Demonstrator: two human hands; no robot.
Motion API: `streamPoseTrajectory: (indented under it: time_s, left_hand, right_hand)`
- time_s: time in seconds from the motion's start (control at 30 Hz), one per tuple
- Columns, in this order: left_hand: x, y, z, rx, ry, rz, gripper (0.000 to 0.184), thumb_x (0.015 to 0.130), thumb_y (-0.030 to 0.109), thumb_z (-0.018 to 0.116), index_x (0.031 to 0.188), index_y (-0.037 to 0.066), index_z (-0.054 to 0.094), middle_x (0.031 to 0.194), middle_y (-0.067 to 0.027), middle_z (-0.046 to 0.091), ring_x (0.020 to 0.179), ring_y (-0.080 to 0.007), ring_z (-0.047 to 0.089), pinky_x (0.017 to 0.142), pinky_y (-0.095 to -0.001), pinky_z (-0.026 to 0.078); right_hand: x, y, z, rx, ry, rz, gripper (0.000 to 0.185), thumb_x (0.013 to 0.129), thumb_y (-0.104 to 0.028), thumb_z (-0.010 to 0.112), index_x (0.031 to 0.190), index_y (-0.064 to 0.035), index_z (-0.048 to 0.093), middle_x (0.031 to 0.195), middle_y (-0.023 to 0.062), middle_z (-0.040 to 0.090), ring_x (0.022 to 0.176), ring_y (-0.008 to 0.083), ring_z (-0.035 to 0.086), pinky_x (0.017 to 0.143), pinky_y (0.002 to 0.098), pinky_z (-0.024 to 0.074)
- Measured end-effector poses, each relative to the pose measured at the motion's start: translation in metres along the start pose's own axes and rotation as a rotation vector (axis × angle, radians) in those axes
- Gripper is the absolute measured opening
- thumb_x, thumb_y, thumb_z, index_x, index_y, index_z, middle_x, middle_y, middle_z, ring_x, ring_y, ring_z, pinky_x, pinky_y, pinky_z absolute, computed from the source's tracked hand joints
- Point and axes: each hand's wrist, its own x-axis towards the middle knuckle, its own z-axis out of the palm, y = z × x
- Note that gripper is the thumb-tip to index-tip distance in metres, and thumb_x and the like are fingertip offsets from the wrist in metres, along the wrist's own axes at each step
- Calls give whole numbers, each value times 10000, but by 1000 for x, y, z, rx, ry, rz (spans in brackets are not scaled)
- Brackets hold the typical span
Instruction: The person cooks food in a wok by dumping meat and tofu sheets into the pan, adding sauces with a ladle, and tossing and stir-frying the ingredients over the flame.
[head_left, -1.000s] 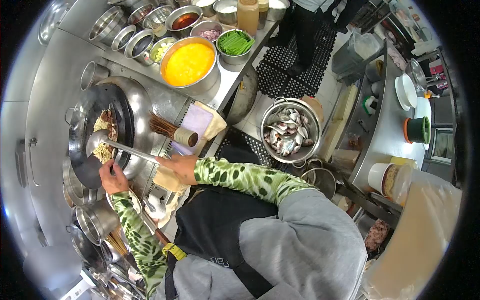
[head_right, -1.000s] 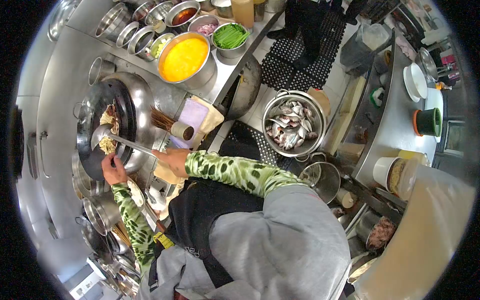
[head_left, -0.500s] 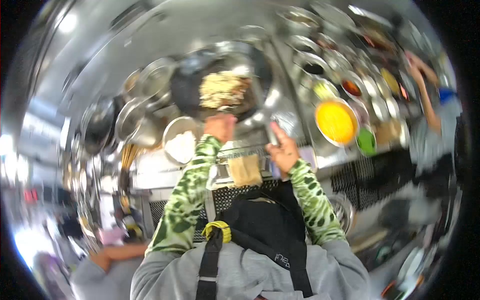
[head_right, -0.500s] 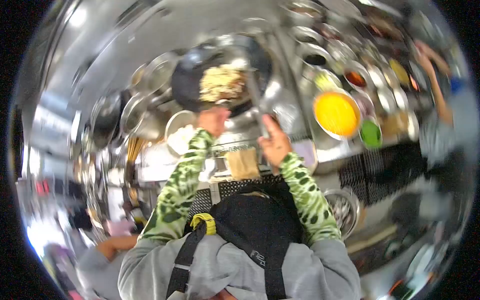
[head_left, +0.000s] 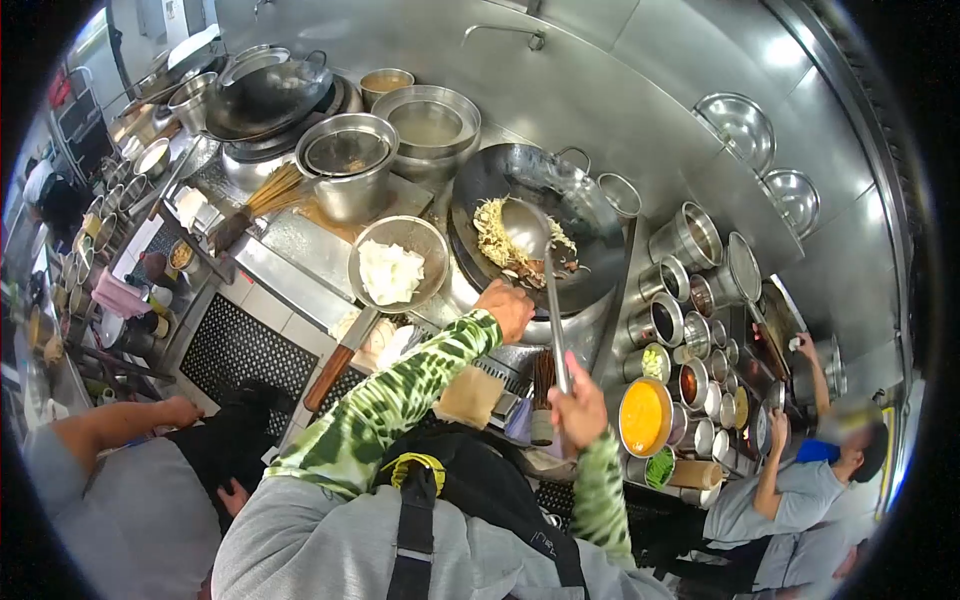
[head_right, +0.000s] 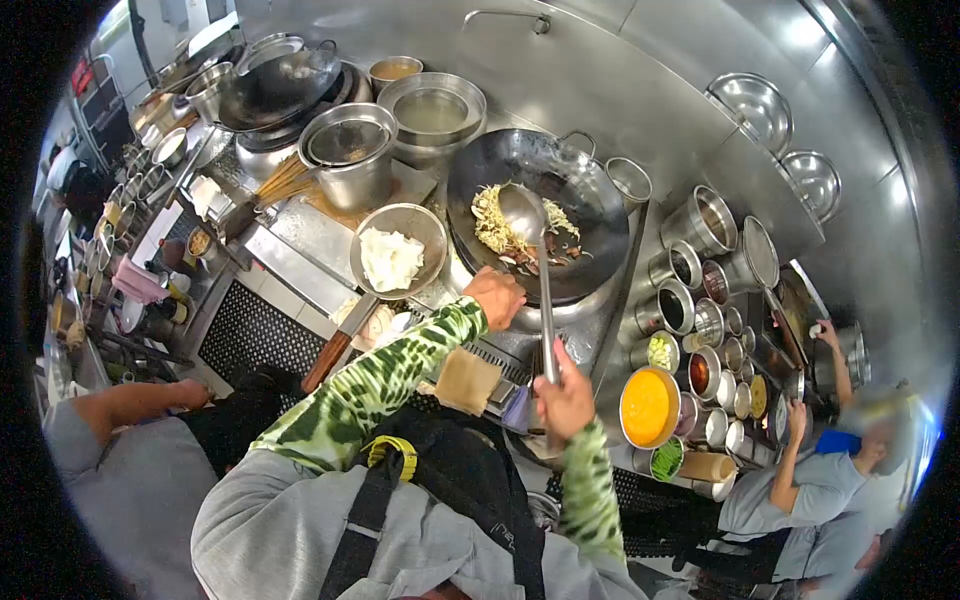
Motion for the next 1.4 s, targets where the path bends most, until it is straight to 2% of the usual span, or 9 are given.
streamPoseTrajectory:
  time_s: [0.27, 0.43, 0.67, 0.7, 0.8, 0.93, 1.13, 1.27, 1.4]
  left_hand:
    - [0, 5, 0, 65, 96, 9, 206, 834, 242, 596, 719, 75, 635, 716, -122, 607, 719, -301, 601, 706, -424, 433]
    - [6, -4, 6, 66, 21, 77, 236, 849, 245, 589, 709, 61, 637, 684, -122, 606, 656, -303, 599, 692, -414, 453]
    - [8, 10, -7, 151, -315, -14, 361, 927, 315, 477, 694, 85, 627, 675, -125, 643, 596, -306, 617, 564, -423, 489]
    - [-2, 18, -20, 60, -247, 62, 335, 907, 308, 509, 677, 89, 615, 660, -118, 625, 582, -296, 612, 553, -413, 491]
    - [-27, 72, -91, 35, 14, 287, 261, 833, 271, 606, 639, 98, 582, 598, -84, 546, 540, -263, 590, 532, -397, 491]
    - [1, 55, -70, -39, 151, 260, 268, 821, 229, 639, 612, 78, 564, 577, -94, 530, 502, -249, 568, 466, -379, 462]
    - [-80, 21, 15, 105, 197, 135, 173, 767, 224, 626, 645, 104, 601, 618, -106, 589, 549, -257, 584, 545, -429, 464]
    - [-84, 11, 4, 73, 190, 310, 236, 834, 247, 598, 642, 110, 591, 606, -101, 577, 508, -255, 552, 475, -393, 453]
    - [-33, 12, -33, -86, 249, 225, 233, 810, 248, 612, 620, 124, 561, 585, -83, 542, 518, -259, 563, 488, -388, 466]
  right_hand:
    - [110, 4, -10, -86, 103, -28, 715, 870, -50, 567, 1495, -134, 230, 676, 23, 557, 445, 74, 473, 377, 250, 403]
    - [36, 51, -65, -786, -71, -344, 679, 848, -114, 603, 1462, -185, 322, 1027, 261, 622, 1009, 424, 593, 893, 400, 464]
    - [-56, -1, -102, -960, 97, -145, 603, 870, -122, 585, 1432, -175, 373, 992, 200, 631, 881, 372, 597, 784, 430, 480]
    - [-77, -10, -121, -915, 56, -376, 598, 859, -72, 605, 1418, -134, 400, 1105, 163, 645, 842, 281, 616, 759, 372, 487]
    - [-143, -89, -157, -527, -68, 180, 578, 835, 26, 598, 1385, -98, 467, 978, 57, 677, 527, 42, 506, 512, 190, 431]
    - [-81, -80, -165, -599, -175, 319, 585, 864, -33, 602, 1408, -168, 436, 970, 85, 673, 540, 53, 520, 508, 204, 463]
    - [-1, -65, -77, -1269, 121, 72, 578, 847, -156, 622, 1396, -176, 440, 1057, 220, 647, 785, 405, 644, 745, 447, 499]
    - [-23, -40, -92, -1090, 191, -542, 574, 809, -182, 663, 1356, -151, 491, 636, 174, 595, 601, 354, 583, 614, 412, 471]
    - [-68, -74, -102, -941, -11, -155, 515, 854, -135, 633, 1348, -83, 497, 761, 158, 641, 597, 250, 599, 604, 326, 486]
